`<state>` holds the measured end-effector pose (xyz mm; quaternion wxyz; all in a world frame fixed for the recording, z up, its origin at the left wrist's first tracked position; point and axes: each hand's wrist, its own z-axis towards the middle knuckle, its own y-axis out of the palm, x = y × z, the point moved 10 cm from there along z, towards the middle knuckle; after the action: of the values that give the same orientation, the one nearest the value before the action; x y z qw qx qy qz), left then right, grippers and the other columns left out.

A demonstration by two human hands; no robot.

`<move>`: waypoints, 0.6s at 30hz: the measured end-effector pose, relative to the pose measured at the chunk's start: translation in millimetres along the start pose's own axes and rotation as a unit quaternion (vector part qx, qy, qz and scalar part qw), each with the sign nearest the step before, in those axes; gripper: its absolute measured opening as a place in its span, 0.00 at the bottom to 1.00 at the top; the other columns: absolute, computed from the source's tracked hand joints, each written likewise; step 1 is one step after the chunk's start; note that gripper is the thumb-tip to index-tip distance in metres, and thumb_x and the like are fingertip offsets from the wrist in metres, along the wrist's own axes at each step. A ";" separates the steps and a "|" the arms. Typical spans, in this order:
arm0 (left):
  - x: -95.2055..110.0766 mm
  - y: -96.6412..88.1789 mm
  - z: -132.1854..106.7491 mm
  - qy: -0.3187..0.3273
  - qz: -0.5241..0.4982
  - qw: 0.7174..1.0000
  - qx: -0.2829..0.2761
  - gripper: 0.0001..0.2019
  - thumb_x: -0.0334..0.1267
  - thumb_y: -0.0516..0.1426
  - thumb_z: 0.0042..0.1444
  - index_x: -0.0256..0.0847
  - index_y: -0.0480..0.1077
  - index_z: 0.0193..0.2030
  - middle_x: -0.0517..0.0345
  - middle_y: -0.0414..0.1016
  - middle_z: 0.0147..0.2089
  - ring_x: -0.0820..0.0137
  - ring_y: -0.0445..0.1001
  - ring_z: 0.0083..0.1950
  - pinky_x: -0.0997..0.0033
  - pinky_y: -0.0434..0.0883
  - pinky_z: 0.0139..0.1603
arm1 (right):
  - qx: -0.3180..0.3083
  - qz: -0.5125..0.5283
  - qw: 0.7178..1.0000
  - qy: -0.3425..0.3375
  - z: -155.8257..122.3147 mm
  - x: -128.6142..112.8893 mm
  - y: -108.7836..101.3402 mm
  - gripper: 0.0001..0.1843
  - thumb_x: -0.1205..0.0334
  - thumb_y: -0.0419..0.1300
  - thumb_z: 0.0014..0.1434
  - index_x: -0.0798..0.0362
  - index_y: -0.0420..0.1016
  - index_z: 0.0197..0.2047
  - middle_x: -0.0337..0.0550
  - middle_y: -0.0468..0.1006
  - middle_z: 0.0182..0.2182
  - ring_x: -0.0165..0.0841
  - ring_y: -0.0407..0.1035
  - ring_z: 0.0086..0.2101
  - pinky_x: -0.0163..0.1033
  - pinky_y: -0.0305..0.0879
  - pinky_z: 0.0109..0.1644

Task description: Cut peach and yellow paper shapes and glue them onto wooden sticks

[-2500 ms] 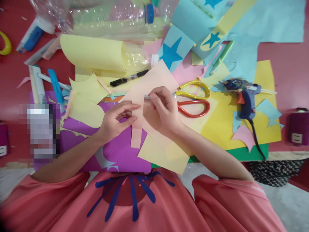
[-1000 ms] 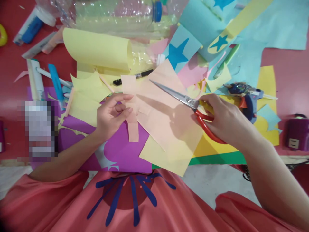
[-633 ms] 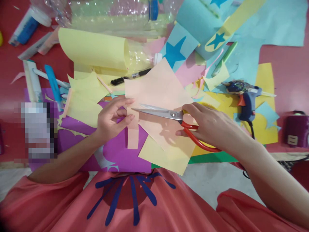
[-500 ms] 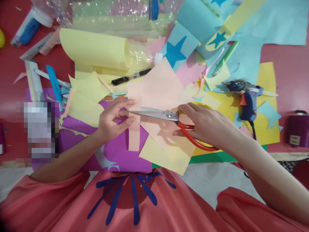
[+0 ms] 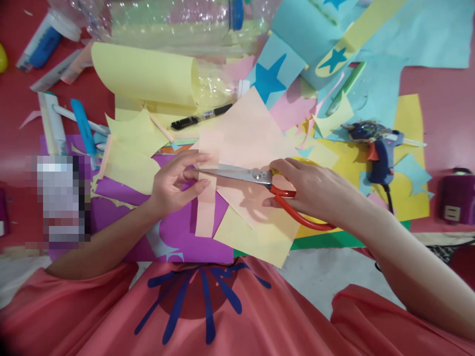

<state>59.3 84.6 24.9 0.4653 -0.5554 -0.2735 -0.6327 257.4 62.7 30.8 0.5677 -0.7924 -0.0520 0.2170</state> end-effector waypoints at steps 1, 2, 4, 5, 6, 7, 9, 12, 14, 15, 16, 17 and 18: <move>0.7 -0.3 0.1 0.007 -0.003 1.000 0.001 0.18 0.37 0.58 0.61 0.44 0.70 0.58 0.50 0.73 0.58 0.62 0.74 0.60 0.79 0.80 0.40 | -0.005 -0.002 1.000 0.002 0.5 -0.5 0.2 0.37 0.25 0.48 0.54 0.46 0.71 0.49 0.51 0.80 0.38 0.45 0.74 0.29 0.44 0.64 0.27; 1.5 -0.4 0.1 0.015 -0.005 1.000 0.002 0.18 0.37 0.58 0.61 0.44 0.69 0.58 0.50 0.73 0.58 0.62 0.74 0.60 0.79 0.80 0.40 | -0.013 -0.004 1.000 0.004 1.0 -1.3 0.5 0.37 0.25 0.47 0.54 0.47 0.71 0.49 0.52 0.80 0.39 0.45 0.74 0.29 0.44 0.64 0.27; 2.0 -0.3 0.3 0.026 -0.006 1.000 0.001 0.19 0.36 0.58 0.61 0.44 0.69 0.59 0.50 0.72 0.58 0.62 0.75 0.59 0.80 0.80 0.39 | -0.039 -0.008 0.999 0.009 1.7 -3.4 1.9 0.38 0.26 0.44 0.56 0.49 0.71 0.50 0.54 0.80 0.40 0.46 0.75 0.30 0.45 0.65 0.28; 2.1 -0.3 0.4 0.031 -0.006 1.000 0.001 0.19 0.36 0.58 0.61 0.45 0.68 0.59 0.50 0.72 0.58 0.63 0.75 0.59 0.80 0.80 0.39 | -0.053 -0.010 0.999 0.011 1.9 -4.7 2.5 0.38 0.27 0.44 0.57 0.49 0.71 0.50 0.54 0.80 0.41 0.46 0.75 0.30 0.45 0.66 0.28; 2.5 -0.5 0.5 0.035 -0.006 0.999 0.002 0.20 0.35 0.58 0.61 0.45 0.68 0.60 0.50 0.72 0.58 0.63 0.75 0.59 0.81 0.80 0.40 | -0.066 -0.013 0.998 0.014 1.9 -5.7 3.0 0.38 0.27 0.43 0.58 0.50 0.71 0.50 0.55 0.80 0.41 0.46 0.76 0.31 0.45 0.67 0.29; 2.9 -0.7 0.6 0.038 -0.007 0.999 0.002 0.20 0.34 0.59 0.60 0.45 0.68 0.60 0.50 0.72 0.58 0.63 0.75 0.59 0.81 0.79 0.40 | -0.074 -0.017 0.997 0.015 1.9 -6.8 3.0 0.38 0.28 0.42 0.59 0.51 0.71 0.50 0.56 0.80 0.41 0.47 0.76 0.31 0.46 0.67 0.29; 4.0 -1.3 0.7 0.044 -0.009 0.999 0.005 0.20 0.33 0.59 0.60 0.46 0.68 0.60 0.51 0.73 0.58 0.64 0.75 0.58 0.82 0.79 0.40 | -0.079 -0.022 0.996 0.015 1.9 -8.5 1.7 0.38 0.28 0.41 0.59 0.51 0.72 0.48 0.56 0.80 0.41 0.47 0.76 0.31 0.46 0.68 0.29; 4.6 -1.6 0.6 0.045 -0.007 0.999 0.006 0.20 0.33 0.59 0.60 0.47 0.68 0.60 0.51 0.73 0.58 0.66 0.76 0.56 0.83 0.79 0.39 | -0.067 -0.024 0.997 0.004 1.6 -10.6 -0.9 0.41 0.27 0.36 0.59 0.52 0.72 0.46 0.56 0.81 0.39 0.46 0.76 0.30 0.45 0.67 0.28; 4.0 -1.5 0.4 0.044 -0.004 0.999 0.006 0.21 0.32 0.59 0.60 0.47 0.68 0.60 0.52 0.72 0.58 0.68 0.78 0.53 0.83 0.79 0.38 | -0.056 -0.021 0.998 -0.008 0.9 -11.5 -1.5 0.42 0.26 0.35 0.59 0.52 0.73 0.46 0.56 0.81 0.37 0.45 0.76 0.29 0.44 0.67 0.27; 3.6 -1.3 0.4 0.042 -0.001 0.999 0.004 0.20 0.32 0.58 0.60 0.47 0.68 0.60 0.52 0.72 0.59 0.69 0.78 0.52 0.83 0.79 0.38 | -0.051 -0.019 0.998 -0.012 0.5 -11.4 -1.5 0.43 0.26 0.35 0.59 0.53 0.73 0.47 0.55 0.81 0.36 0.44 0.75 0.28 0.44 0.66 0.27; 3.1 -1.0 0.4 0.039 0.003 0.999 0.003 0.20 0.33 0.58 0.60 0.47 0.68 0.60 0.51 0.72 0.59 0.70 0.79 0.50 0.83 0.79 0.38 | -0.045 -0.018 0.999 -0.015 0.0 -11.0 -1.6 0.42 0.26 0.36 0.59 0.52 0.73 0.47 0.54 0.81 0.35 0.43 0.75 0.27 0.43 0.65 0.27; 2.7 -0.9 0.4 0.037 0.006 0.999 0.003 0.20 0.33 0.58 0.60 0.46 0.68 0.60 0.51 0.72 0.59 0.71 0.79 0.50 0.83 0.79 0.38 | -0.039 -0.017 0.999 -0.017 -0.5 -10.3 -1.7 0.41 0.27 0.38 0.59 0.52 0.73 0.47 0.54 0.80 0.34 0.42 0.74 0.27 0.42 0.65 0.26; 2.4 -0.8 0.5 0.034 0.010 0.999 0.003 0.20 0.33 0.58 0.60 0.46 0.68 0.59 0.50 0.71 0.59 0.70 0.78 0.50 0.83 0.79 0.38 | -0.034 -0.017 0.999 -0.017 -1.0 -9.1 -1.7 0.39 0.27 0.39 0.59 0.52 0.73 0.47 0.53 0.80 0.35 0.41 0.74 0.26 0.42 0.64 0.26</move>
<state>58.9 84.7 27.4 0.4823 -0.5352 -0.2535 -0.6456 249.9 59.4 35.3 0.5435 -0.8063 -0.0821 0.2186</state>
